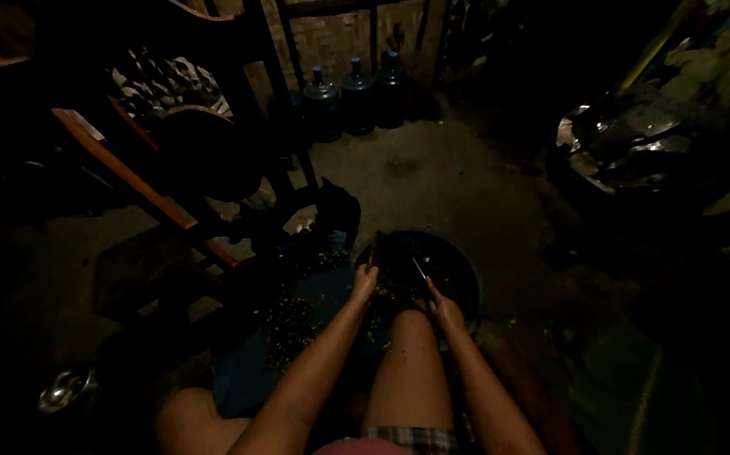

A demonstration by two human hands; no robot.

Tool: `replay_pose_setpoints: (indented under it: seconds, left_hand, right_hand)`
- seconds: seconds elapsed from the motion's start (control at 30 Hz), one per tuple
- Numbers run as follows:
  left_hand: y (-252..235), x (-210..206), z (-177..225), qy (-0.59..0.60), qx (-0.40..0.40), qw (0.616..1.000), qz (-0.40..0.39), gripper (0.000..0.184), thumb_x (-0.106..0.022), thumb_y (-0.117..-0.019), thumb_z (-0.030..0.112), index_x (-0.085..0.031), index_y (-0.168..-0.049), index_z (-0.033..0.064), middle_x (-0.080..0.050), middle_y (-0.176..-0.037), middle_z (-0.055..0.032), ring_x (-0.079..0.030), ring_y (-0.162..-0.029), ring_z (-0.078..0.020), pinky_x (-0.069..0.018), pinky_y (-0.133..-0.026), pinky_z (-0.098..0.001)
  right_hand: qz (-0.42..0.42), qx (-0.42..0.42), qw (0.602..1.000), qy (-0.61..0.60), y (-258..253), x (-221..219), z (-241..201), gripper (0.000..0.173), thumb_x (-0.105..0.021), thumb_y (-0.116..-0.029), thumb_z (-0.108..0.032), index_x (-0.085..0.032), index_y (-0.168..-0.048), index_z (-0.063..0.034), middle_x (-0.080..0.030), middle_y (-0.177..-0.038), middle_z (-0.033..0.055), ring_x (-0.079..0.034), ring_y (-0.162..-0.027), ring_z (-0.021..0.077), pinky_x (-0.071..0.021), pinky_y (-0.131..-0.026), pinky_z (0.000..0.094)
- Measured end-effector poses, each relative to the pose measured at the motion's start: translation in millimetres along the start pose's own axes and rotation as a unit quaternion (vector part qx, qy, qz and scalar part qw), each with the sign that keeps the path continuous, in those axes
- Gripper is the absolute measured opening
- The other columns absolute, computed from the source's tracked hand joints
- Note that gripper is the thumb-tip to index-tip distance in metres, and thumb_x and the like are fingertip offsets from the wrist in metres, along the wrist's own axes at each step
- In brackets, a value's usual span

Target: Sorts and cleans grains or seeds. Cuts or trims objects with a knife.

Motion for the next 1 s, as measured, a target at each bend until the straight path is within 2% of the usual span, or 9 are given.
replay_pose_setpoints:
  seconds: [0.07,0.2,0.3,0.37,0.5,0.6,0.83,0.93,1.0]
  left_hand:
    - [-1,2,3,0.004,0.016,1.000,0.003,0.040,-0.041,-0.1120,0.019,-0.045,-0.147,-0.0001,-0.060,-0.126,-0.0237,-0.065,-0.098,-0.0263,-0.0564,-0.082,-0.0375]
    - [-19,-1,-1,0.061,0.027,0.998,0.017,0.043,-0.042,-0.1119,0.020,-0.042,-0.150,0.0005,-0.057,-0.134,-0.0272,-0.065,-0.107,-0.0327,-0.0569,-0.088,-0.0430]
    - [-28,-7,5,0.068,0.015,0.997,0.031,0.042,-0.043,-0.1110,0.020,-0.042,-0.149,0.0013,-0.059,-0.129,-0.0245,-0.065,-0.100,-0.0288,-0.0568,-0.081,-0.0396]
    - [-32,-11,12,0.064,0.006,0.997,0.037,0.043,-0.043,-0.1108,0.021,-0.041,-0.148,0.0005,-0.059,-0.126,-0.0242,-0.063,-0.096,-0.0279,-0.0557,-0.080,-0.0393]
    - [-38,-12,19,0.046,-0.012,0.997,0.058,0.044,-0.044,-0.1103,0.022,-0.043,-0.148,-0.0001,-0.059,-0.127,-0.0261,-0.064,-0.102,-0.0318,-0.0556,-0.085,-0.0446]
    - [-26,-4,24,0.039,-0.022,0.997,0.055,0.046,-0.041,-0.1116,0.025,-0.040,-0.151,0.0012,-0.053,-0.139,-0.0278,-0.062,-0.112,-0.0352,-0.0548,-0.090,-0.0475]
    - [-20,15,24,0.080,-0.023,0.994,0.069,0.041,-0.041,-0.1115,0.019,-0.044,-0.147,-0.0004,-0.056,-0.135,-0.0273,-0.064,-0.109,-0.0335,-0.0572,-0.089,-0.0457]
    - [-21,19,22,0.052,-0.037,0.996,0.067,0.040,-0.042,-0.1105,0.020,-0.046,-0.146,0.0013,-0.060,-0.125,-0.0244,-0.065,-0.095,-0.0281,-0.0565,-0.079,-0.0410]
    - [-22,19,18,0.032,-0.032,0.997,0.058,0.042,-0.043,-0.1105,0.022,-0.045,-0.148,0.0029,-0.060,-0.128,-0.0241,-0.065,-0.097,-0.0287,-0.0562,-0.082,-0.0420]
  right_hand:
    - [0.013,0.014,1.000,-0.025,1,5,1,0.058,-0.037,-0.1108,-0.023,-0.019,-0.165,-0.0318,-0.068,-0.126,0.0237,-0.067,-0.113,0.0429,-0.0501,-0.099,0.0597]
    - [0.036,0.080,0.993,-0.081,27,24,-20,0.054,-0.037,-0.1118,-0.025,-0.025,-0.164,-0.0262,-0.065,-0.135,0.0214,-0.066,-0.118,0.0401,-0.0480,-0.103,0.0577]
    - [0.017,0.125,0.987,-0.104,47,27,-35,0.054,-0.040,-0.1111,-0.024,-0.026,-0.164,-0.0261,-0.059,-0.145,0.0163,-0.064,-0.124,0.0348,-0.0472,-0.108,0.0536]
    - [0.003,0.134,0.987,-0.095,56,27,-40,0.055,-0.040,-0.1108,-0.023,-0.026,-0.164,-0.0283,-0.061,-0.141,0.0179,-0.064,-0.123,0.0357,-0.0471,-0.107,0.0535]
    - [-0.008,0.127,0.991,-0.036,52,23,-36,0.061,-0.044,-0.1090,-0.021,-0.022,-0.164,-0.0344,-0.064,-0.137,0.0193,-0.064,-0.122,0.0387,-0.0473,-0.105,0.0567]
    - [-0.003,0.080,0.997,0.006,38,22,-21,0.065,-0.046,-0.1076,-0.018,-0.020,-0.164,-0.0377,-0.064,-0.133,0.0222,-0.064,-0.118,0.0420,-0.0492,-0.100,0.0597]
    - [0.001,-0.042,0.998,0.036,4,29,17,0.063,-0.042,-0.1088,-0.017,-0.018,-0.164,-0.0362,-0.063,-0.133,0.0250,-0.062,-0.121,0.0444,-0.0479,-0.101,0.0599]
    - [0.018,-0.011,1.000,0.013,13,38,-6,0.063,-0.042,-0.1087,-0.016,-0.018,-0.165,-0.0334,-0.062,-0.136,0.0235,-0.062,-0.123,0.0431,-0.0476,-0.103,0.0586]
    - [0.009,0.037,0.999,0.007,25,37,-26,0.063,-0.044,-0.1079,-0.015,-0.022,-0.164,-0.0315,-0.060,-0.138,0.0232,-0.061,-0.124,0.0429,-0.0470,-0.104,0.0588]
Point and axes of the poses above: each hand's wrist, its own y-axis away from the middle knuckle, its own x-axis out of the back of the hand, z = x × y, the point moved 3 cm from there along -y, towards the middle knuckle
